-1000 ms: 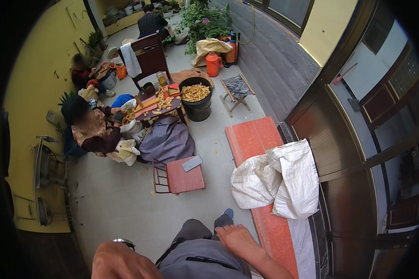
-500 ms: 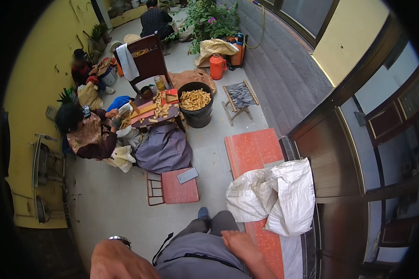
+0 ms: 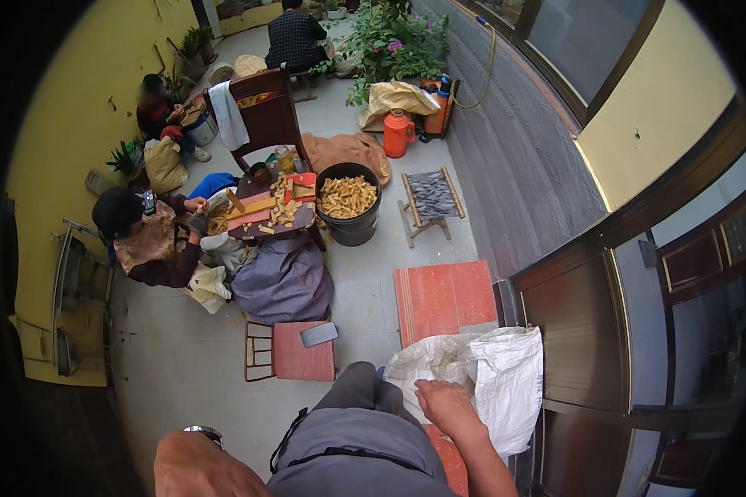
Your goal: The person sits on the floor and sorts dried vegetable strips from a plastic bag into a black bowl. They handle the strips by hand, separating and arranging them within the bowl.
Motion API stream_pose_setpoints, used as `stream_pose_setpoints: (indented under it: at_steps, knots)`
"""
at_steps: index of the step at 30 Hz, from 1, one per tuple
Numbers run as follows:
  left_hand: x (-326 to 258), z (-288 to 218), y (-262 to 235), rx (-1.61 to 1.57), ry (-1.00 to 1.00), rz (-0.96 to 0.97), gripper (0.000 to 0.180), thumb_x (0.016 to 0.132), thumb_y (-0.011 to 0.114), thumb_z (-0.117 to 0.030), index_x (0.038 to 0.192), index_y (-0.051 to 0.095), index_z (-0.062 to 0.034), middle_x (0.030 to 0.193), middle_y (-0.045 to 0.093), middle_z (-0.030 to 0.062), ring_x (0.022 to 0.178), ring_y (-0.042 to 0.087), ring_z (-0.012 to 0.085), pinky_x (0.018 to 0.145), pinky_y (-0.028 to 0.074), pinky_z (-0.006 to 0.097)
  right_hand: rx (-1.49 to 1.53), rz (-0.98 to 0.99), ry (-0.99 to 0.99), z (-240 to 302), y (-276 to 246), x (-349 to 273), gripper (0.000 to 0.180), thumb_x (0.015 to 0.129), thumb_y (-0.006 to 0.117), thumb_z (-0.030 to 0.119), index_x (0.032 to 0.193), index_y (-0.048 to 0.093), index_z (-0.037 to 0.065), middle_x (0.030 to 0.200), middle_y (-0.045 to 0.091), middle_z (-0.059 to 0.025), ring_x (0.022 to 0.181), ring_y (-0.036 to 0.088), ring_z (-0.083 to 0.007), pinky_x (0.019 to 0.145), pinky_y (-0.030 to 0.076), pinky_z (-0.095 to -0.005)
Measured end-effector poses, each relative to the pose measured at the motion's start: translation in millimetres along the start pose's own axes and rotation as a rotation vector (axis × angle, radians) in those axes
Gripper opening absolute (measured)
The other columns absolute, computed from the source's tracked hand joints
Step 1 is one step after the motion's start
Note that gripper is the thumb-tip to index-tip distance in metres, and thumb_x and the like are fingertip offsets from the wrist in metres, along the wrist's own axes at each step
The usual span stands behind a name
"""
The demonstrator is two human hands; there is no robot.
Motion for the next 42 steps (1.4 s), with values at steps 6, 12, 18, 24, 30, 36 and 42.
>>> stream_pose_setpoints:
  at_steps: [6, 12, 18, 24, 30, 36, 42]
  knots:
    - [-21, 14, -54, 0.025, -0.168, -0.047, 0.031, 0.098, 0.071, -0.015, 0.118, 0.070, 0.0078, 0.093, 0.068, 0.0189, 0.070, 0.065, 0.0294, 0.057, 0.048, 0.039, 0.148, 0.079, -0.093, 7, 3, 40, 0.028, 0.100, 0.059, 0.024, 0.115, 0.069, 0.003, 0.100, 0.075, -0.0196, 0.094, 0.072, -0.0383, 0.085, 0.055, -0.0503]
    - [-47, 45, -153, 0.015, -0.293, -0.180, 0.036, 0.097, 0.072, -0.005, 0.127, 0.064, 0.0127, 0.101, 0.070, 0.0252, 0.082, 0.068, 0.0334, 0.070, 0.054, 0.042, 0.187, 0.149, 0.100, -39, -20, 85, 0.030, 0.102, 0.058, 0.025, 0.120, 0.070, 0.004, 0.112, 0.073, -0.0212, 0.102, 0.070, -0.0408, 0.090, 0.055, -0.0490]
    - [-45, 49, -281, 0.070, -0.404, -0.315, 0.042, 0.095, 0.074, -0.005, 0.133, 0.065, 0.0083, 0.092, 0.070, 0.0120, 0.076, 0.063, 0.0188, 0.068, 0.051, 0.031, 0.148, 0.053, 0.079, -67, -66, 207, 0.026, 0.100, 0.057, 0.024, 0.110, 0.069, 0.003, 0.104, 0.074, -0.0209, 0.098, 0.070, -0.0409, 0.086, 0.054, -0.0511]
    - [-45, 12, -424, 0.213, -0.541, -0.506, 0.035, 0.095, 0.075, -0.009, 0.127, 0.070, 0.0044, 0.093, 0.073, 0.0089, 0.072, 0.062, 0.0147, 0.066, 0.050, 0.029, 0.111, 0.085, -0.113, -39, -111, 390, 0.022, 0.098, 0.060, 0.020, 0.109, 0.068, 0.002, 0.097, 0.073, -0.0223, 0.093, 0.071, -0.0409, 0.084, 0.054, -0.0521]
    - [-55, -15, -508, 0.185, -0.682, -0.752, 0.033, 0.097, 0.075, -0.014, 0.125, 0.071, 0.0028, 0.094, 0.072, 0.0082, 0.074, 0.063, 0.0116, 0.065, 0.049, 0.027, 0.106, 0.164, -0.270, -11, -172, 517, 0.026, 0.099, 0.061, 0.020, 0.117, 0.067, 0.002, 0.104, 0.074, -0.0202, 0.098, 0.071, -0.0369, 0.086, 0.055, -0.0492]
    - [-58, -19, -564, 0.305, -0.624, -0.947, 0.034, 0.096, 0.076, -0.016, 0.124, 0.072, 0.0028, 0.093, 0.070, 0.0081, 0.077, 0.065, 0.0149, 0.069, 0.051, 0.029, 0.010, 0.414, -0.258, -51, -183, 589, 0.026, 0.100, 0.060, 0.021, 0.117, 0.067, 0.003, 0.105, 0.075, -0.0187, 0.100, 0.071, -0.0368, 0.089, 0.055, -0.0488]
    - [-77, 3, -572, 0.131, -0.504, -1.443, 0.035, 0.094, 0.077, -0.016, 0.122, 0.071, 0.0049, 0.092, 0.069, 0.0070, 0.085, 0.064, 0.0141, 0.075, 0.050, 0.027, -0.136, 0.541, -0.529, -55, -218, 719, 0.024, 0.100, 0.060, 0.022, 0.114, 0.068, 0.003, 0.098, 0.074, -0.0190, 0.095, 0.072, -0.0384, 0.082, 0.058, -0.0493]
Point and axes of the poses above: each hand's wrist, its own x-axis towards the middle knuckle, its own y-axis out of the palm, z = x × y, the point moved 4 cm from there along x, towards the middle knuckle
